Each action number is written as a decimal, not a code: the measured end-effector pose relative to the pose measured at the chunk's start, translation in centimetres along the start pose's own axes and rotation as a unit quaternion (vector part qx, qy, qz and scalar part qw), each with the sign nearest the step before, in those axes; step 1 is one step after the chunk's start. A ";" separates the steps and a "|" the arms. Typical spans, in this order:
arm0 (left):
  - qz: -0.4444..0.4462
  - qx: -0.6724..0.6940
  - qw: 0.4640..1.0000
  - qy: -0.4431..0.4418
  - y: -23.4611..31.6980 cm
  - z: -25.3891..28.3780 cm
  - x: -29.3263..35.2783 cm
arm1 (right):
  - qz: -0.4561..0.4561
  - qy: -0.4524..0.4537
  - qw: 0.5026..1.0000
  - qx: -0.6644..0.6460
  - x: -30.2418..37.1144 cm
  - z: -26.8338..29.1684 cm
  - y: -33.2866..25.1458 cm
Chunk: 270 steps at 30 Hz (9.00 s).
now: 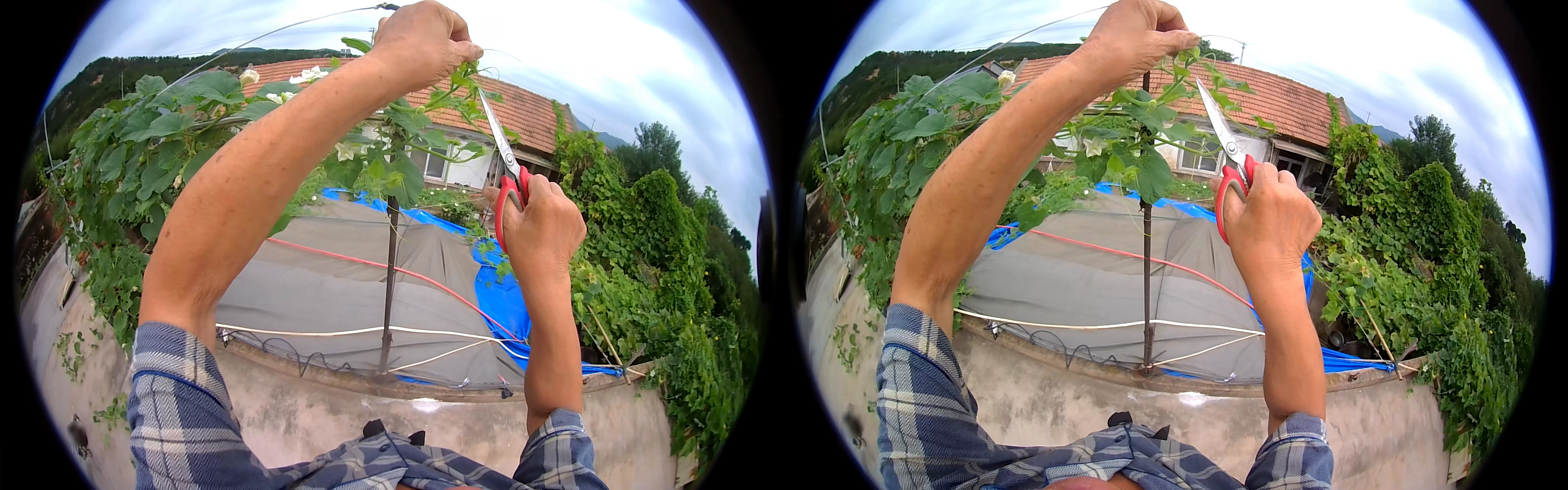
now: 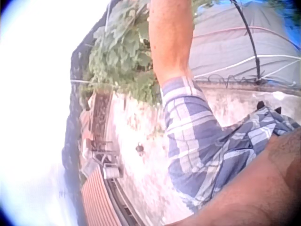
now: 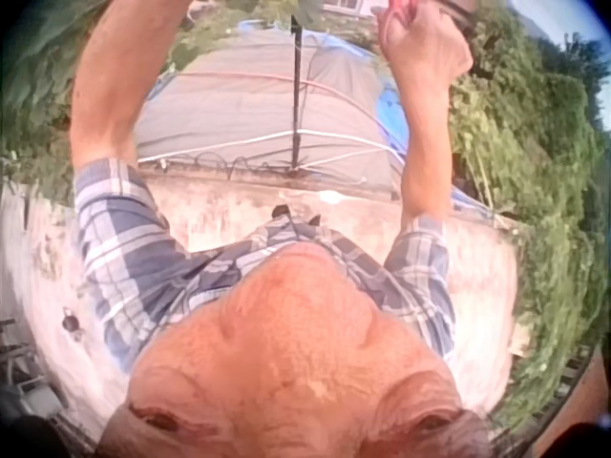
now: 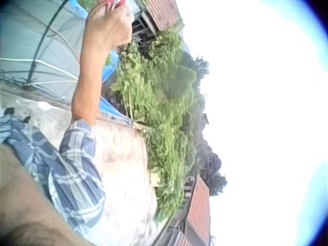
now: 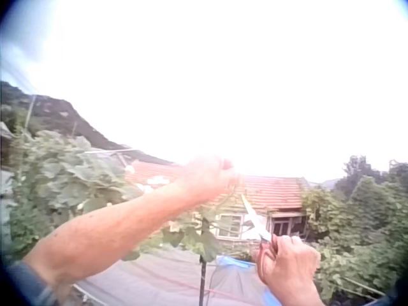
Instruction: The person uses red-handled scissors to trim vines and cut cucumbers from a rooftop garden. They move between different plant sections, snip stems, and collect harvested cucumbers in their hand.
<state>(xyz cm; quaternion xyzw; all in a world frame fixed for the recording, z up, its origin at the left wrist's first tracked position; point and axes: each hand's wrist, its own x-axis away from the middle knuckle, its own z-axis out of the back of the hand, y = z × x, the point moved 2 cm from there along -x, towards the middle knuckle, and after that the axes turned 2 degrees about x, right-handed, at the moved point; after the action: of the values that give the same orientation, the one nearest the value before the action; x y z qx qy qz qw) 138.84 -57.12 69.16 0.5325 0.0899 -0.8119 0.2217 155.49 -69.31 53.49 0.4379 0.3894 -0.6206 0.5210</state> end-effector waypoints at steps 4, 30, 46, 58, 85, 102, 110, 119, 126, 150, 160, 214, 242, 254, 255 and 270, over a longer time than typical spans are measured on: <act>0.097 0.123 0.988 -0.014 -0.3 2.2 1.5 | -0.011 -0.018 0.997 -0.068 2.3 0.1 -0.3; 0.739 0.074 0.641 0.195 -9.8 8.7 78.5 | -0.234 -0.356 0.885 -0.189 28.1 -2.5 3.8; 0.494 -0.226 0.840 -0.008 -4.3 3.9 55.9 | -0.205 -0.393 0.868 -0.223 31.7 -3.2 6.6; 0.025 -0.231 0.972 0.047 3.2 -5.3 21.9 | -0.243 -0.425 0.832 -0.260 36.0 -4.1 12.3; 0.151 -0.252 0.955 0.030 -7.6 -4.3 18.9 | -0.222 -0.480 0.811 -0.250 36.1 -7.1 15.0; 0.236 -0.104 0.966 -0.021 -7.2 -5.7 20.2 | -0.194 -0.460 0.793 -0.348 31.5 -7.6 10.9; 0.260 -0.001 0.965 -0.015 -7.8 -6.4 21.4 | -0.267 -0.525 0.517 -0.621 24.8 -9.9 4.8; 0.239 0.018 0.970 0.028 -8.1 -7.2 21.7 | -0.276 -0.519 0.292 -0.755 15.8 -12.1 -2.7; 0.245 0.037 0.967 0.060 -8.7 -7.3 22.0 | -0.302 -0.526 0.229 -0.761 13.9 -13.3 -4.2; 0.078 -0.164 0.983 0.010 -7.0 -6.8 21.9 | -0.292 -0.561 0.284 -0.720 12.7 -15.1 -4.5; 0.081 -0.200 0.976 0.013 -5.5 -6.4 21.8 | -0.285 -0.535 0.318 -0.729 12.5 -14.5 -4.3; 0.503 -0.088 0.658 -0.553 -3.1 -7.2 83.5 | -0.355 -0.658 0.656 -0.104 56.9 12.5 2.6; 0.689 0.047 0.499 -0.523 31.0 -22.9 86.7 | -0.617 -0.512 0.595 0.056 72.6 45.1 37.3; 0.642 -0.012 0.435 -0.631 32.8 -34.3 88.5 | -0.887 -0.322 0.263 0.202 96.6 66.0 24.1; 0.631 -0.018 0.432 -0.644 32.5 -35.8 89.8 | -0.897 -0.310 0.234 0.210 97.4 67.5 21.4; 0.557 0.073 0.480 -0.673 69.7 -58.3 78.8 | -0.953 -0.147 0.235 0.121 114.5 79.1 37.6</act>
<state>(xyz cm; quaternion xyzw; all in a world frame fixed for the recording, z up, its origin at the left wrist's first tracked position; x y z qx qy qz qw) 192.30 -117.38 -20.15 -0.2248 -0.4618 -0.6315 0.5809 173.33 -184.47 -31.45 -0.2964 0.3577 -0.7537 -0.4648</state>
